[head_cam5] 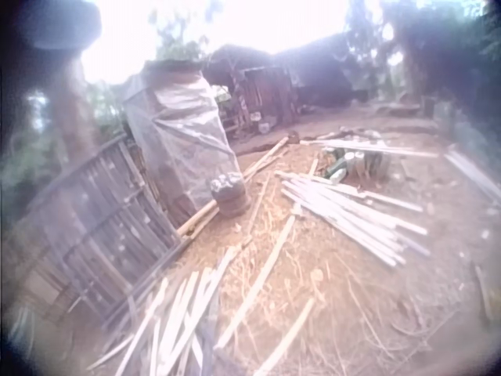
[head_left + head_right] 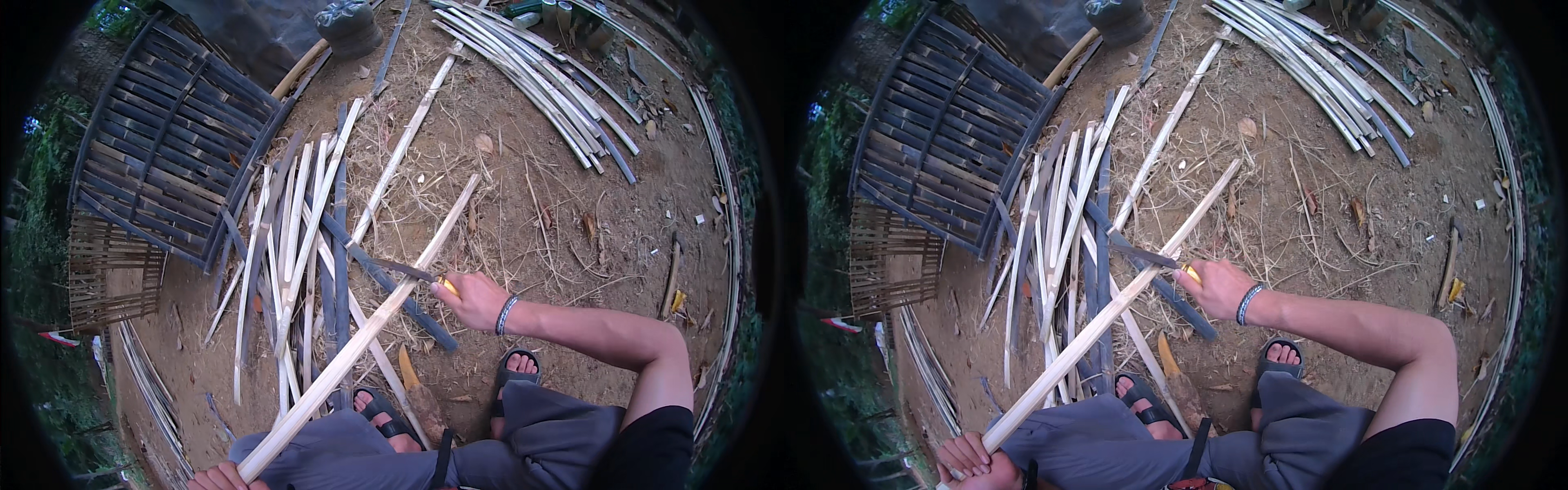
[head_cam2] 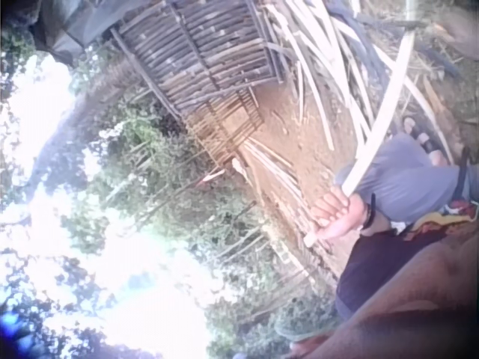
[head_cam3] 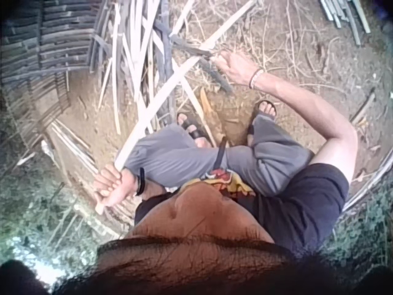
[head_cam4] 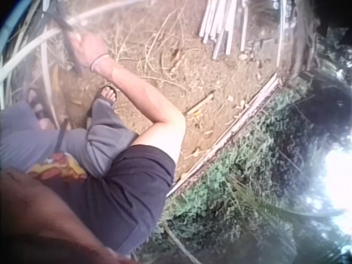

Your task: The person shaves a long bamboo strip with a knife, holding the strip with one hand and using the knife to scrape or cut along its length.

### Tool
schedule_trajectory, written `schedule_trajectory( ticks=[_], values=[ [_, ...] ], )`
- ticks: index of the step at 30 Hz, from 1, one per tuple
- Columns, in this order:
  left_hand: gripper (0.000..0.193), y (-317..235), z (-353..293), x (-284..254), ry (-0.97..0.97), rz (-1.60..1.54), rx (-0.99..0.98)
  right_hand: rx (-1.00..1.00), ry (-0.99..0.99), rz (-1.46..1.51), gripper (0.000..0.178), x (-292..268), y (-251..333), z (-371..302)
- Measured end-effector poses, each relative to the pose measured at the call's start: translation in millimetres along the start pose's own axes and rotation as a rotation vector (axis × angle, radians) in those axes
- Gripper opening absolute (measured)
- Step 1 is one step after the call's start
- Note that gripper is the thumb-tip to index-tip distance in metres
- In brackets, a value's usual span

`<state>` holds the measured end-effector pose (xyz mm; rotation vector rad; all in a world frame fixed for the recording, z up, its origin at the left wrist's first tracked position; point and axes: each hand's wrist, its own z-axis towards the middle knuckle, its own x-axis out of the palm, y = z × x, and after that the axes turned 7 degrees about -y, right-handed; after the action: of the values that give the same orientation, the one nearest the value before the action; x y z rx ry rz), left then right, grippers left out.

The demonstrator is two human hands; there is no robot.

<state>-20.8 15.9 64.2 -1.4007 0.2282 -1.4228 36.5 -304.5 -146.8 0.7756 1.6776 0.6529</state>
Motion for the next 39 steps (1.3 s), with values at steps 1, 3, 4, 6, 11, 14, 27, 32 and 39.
schedule_trajectory(
  ticks=[1,3,4,6,11,14,27,32,39],
  values=[
    [0.036,0,0,0,0.002,-0.009,-0.003,-0.014,0.01,0.026,0.052,5,9,-5],
    [0.036,-1,0,-1,0.01,0.005,0.005,-0.016,0.097,0.021,0.051,1,18,-8],
    [0.036,-1,0,-1,0.014,0.012,0.01,0.006,0.087,0.028,0.05,-1,12,0],
    [0.036,0,0,0,-0.006,0.014,-0.014,-0.025,-0.032,-0.015,0.049,-9,-13,14],
    [0.036,1,1,-2,-0.023,0.036,0.008,-0.054,0.045,0.008,0.049,3,5,-1],
    [0.037,3,1,-2,0.0,0.029,0.003,0.038,-0.002,0.037,0.05,0,-24,15],
    [0.042,9,5,7,-0.083,0.118,0.027,0.024,-0.012,0.029,0.048,3,-28,20],
    [0.042,11,10,7,-0.073,0.053,0.0,0.022,-0.02,-0.034,0.049,-7,-50,37],
    [0.047,13,18,6,-0.165,0.134,0.008,-0.02,0.012,0.023,0.05,2,-39,31]
  ],
)
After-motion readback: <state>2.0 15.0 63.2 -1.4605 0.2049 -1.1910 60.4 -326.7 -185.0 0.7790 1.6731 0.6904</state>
